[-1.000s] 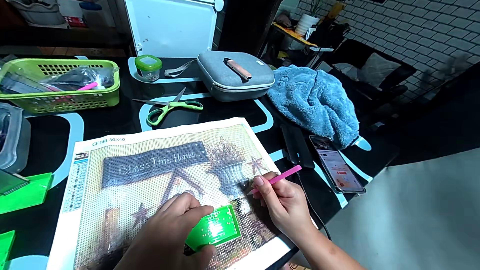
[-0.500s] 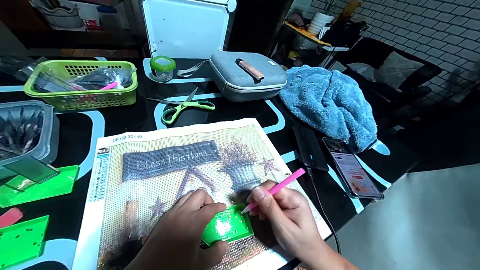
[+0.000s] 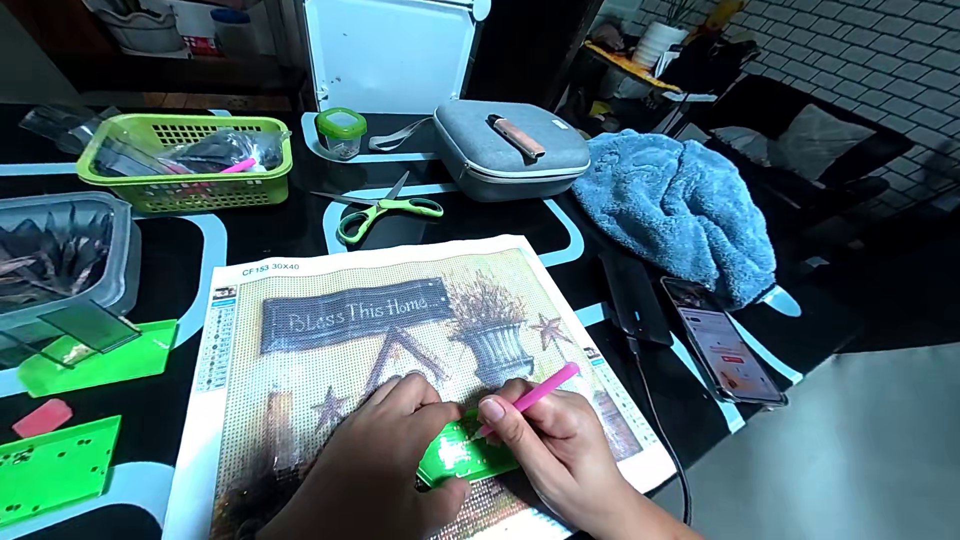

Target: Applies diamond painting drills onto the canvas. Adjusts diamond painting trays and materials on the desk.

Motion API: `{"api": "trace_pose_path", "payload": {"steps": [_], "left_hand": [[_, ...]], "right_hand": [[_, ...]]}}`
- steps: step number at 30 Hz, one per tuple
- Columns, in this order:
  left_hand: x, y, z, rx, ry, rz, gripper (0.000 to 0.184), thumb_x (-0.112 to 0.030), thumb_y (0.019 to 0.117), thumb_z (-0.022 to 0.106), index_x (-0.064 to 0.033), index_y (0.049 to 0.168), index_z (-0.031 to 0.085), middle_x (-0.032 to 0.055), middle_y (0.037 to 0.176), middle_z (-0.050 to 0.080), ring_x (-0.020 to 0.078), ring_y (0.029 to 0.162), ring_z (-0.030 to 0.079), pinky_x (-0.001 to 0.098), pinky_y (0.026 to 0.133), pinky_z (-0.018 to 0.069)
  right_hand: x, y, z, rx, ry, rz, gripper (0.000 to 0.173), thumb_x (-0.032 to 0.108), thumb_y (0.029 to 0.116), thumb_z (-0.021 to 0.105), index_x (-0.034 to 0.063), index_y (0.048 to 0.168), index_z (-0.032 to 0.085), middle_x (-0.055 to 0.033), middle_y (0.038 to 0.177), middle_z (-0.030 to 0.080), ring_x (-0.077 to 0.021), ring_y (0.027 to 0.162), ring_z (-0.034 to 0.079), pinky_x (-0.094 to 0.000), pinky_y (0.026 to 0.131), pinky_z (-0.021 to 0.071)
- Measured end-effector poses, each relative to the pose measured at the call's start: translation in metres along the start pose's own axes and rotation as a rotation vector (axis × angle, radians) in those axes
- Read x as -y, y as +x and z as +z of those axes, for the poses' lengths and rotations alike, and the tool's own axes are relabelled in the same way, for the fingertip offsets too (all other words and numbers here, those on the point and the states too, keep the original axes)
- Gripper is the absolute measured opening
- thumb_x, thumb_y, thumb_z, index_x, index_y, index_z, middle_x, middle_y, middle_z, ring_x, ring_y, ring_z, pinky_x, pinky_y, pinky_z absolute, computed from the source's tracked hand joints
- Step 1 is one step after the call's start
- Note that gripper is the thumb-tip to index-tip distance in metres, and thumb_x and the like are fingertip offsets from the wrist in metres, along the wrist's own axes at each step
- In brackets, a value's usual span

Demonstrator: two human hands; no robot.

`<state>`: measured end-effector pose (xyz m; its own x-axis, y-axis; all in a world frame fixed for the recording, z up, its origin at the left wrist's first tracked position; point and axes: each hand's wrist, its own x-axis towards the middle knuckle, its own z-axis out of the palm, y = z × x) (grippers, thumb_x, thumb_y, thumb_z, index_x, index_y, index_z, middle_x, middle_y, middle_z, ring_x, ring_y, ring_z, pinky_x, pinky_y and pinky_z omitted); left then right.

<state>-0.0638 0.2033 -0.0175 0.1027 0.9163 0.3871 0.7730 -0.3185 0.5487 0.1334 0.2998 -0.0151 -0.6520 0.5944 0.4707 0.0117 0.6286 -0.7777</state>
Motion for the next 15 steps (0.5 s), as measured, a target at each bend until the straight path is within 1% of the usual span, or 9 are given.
{"api": "trace_pose_path", "payload": {"steps": [2, 3, 6, 7, 9, 11, 15], "left_hand": [[0.000, 0.000, 0.001, 0.000, -0.003, -0.001, 0.044, -0.046, 0.0771, 0.073, -0.0177, 0.111, 0.077, 0.0011, 0.096, 0.068, 0.0135, 0.086, 0.066, 0.0264, 0.071, 0.0562], [0.000, 0.000, 0.001, 0.000, -0.005, -0.003, 0.045, -0.045, 0.0768, 0.074, -0.0184, 0.113, 0.077, 0.0008, 0.097, 0.068, 0.0135, 0.087, 0.066, 0.0264, 0.072, 0.0562], [0.000, 0.000, 0.000, 0.012, -0.020, -0.014, 0.046, -0.043, 0.0760, 0.075, -0.0177, 0.115, 0.077, 0.0019, 0.098, 0.069, 0.0155, 0.088, 0.067, 0.0287, 0.073, 0.0570], [0.000, 0.000, -0.001, 0.025, -0.028, -0.018, 0.046, -0.042, 0.0766, 0.075, -0.0169, 0.115, 0.077, 0.0031, 0.098, 0.069, 0.0168, 0.088, 0.067, 0.0305, 0.073, 0.0572], [-0.003, 0.001, -0.005, 0.070, -0.055, -0.039, 0.047, -0.042, 0.0783, 0.076, -0.0156, 0.117, 0.076, 0.0056, 0.101, 0.069, 0.0201, 0.089, 0.067, 0.0346, 0.074, 0.0570], [-0.005, 0.002, -0.011, 0.119, -0.084, -0.065, 0.047, -0.040, 0.0801, 0.078, -0.0135, 0.119, 0.076, 0.0081, 0.104, 0.069, 0.0234, 0.091, 0.067, 0.0378, 0.076, 0.0566], [-0.007, 0.003, -0.014, 0.143, -0.089, -0.077, 0.048, -0.040, 0.0813, 0.078, -0.0121, 0.120, 0.075, 0.0098, 0.105, 0.069, 0.0241, 0.091, 0.067, 0.0382, 0.076, 0.0565]], "right_hand": [[0.000, 0.000, -0.001, -0.017, 0.060, 0.020, 0.034, 0.022, 0.1093, 0.051, 0.0002, 0.088, 0.065, -0.0032, 0.075, 0.066, -0.0018, 0.070, 0.064, -0.0171, 0.065, 0.0537], [0.001, 0.001, -0.003, -0.039, 0.110, 0.054, 0.033, 0.022, 0.1094, 0.051, 0.0016, 0.088, 0.065, -0.0011, 0.075, 0.066, -0.0005, 0.069, 0.064, -0.0164, 0.064, 0.0541], [0.000, 0.001, -0.017, -0.157, 0.201, 0.234, 0.030, 0.025, 0.1087, 0.051, 0.0104, 0.089, 0.069, 0.0064, 0.077, 0.070, 0.0033, 0.064, 0.063, -0.0130, 0.058, 0.0520], [-0.003, 0.000, -0.024, -0.205, 0.191, 0.286, 0.030, 0.025, 0.1087, 0.051, 0.0124, 0.088, 0.069, 0.0068, 0.076, 0.070, 0.0033, 0.061, 0.062, -0.0124, 0.055, 0.0509], [-0.011, -0.001, -0.037, -0.292, 0.141, 0.363, 0.031, 0.022, 0.1085, 0.049, 0.0132, 0.086, 0.068, 0.0049, 0.072, 0.070, 0.0013, 0.056, 0.060, -0.0127, 0.052, 0.0494], [-0.016, -0.004, -0.045, -0.324, 0.086, 0.370, 0.032, 0.022, 0.1083, 0.049, 0.0127, 0.085, 0.068, 0.0041, 0.070, 0.069, 0.0003, 0.055, 0.060, -0.0131, 0.052, 0.0489], [-0.018, -0.007, -0.045, -0.293, 0.017, 0.299, 0.030, 0.023, 0.1081, 0.051, 0.0142, 0.084, 0.065, 0.0065, 0.071, 0.067, 0.0021, 0.055, 0.058, -0.0119, 0.051, 0.0476]]}}
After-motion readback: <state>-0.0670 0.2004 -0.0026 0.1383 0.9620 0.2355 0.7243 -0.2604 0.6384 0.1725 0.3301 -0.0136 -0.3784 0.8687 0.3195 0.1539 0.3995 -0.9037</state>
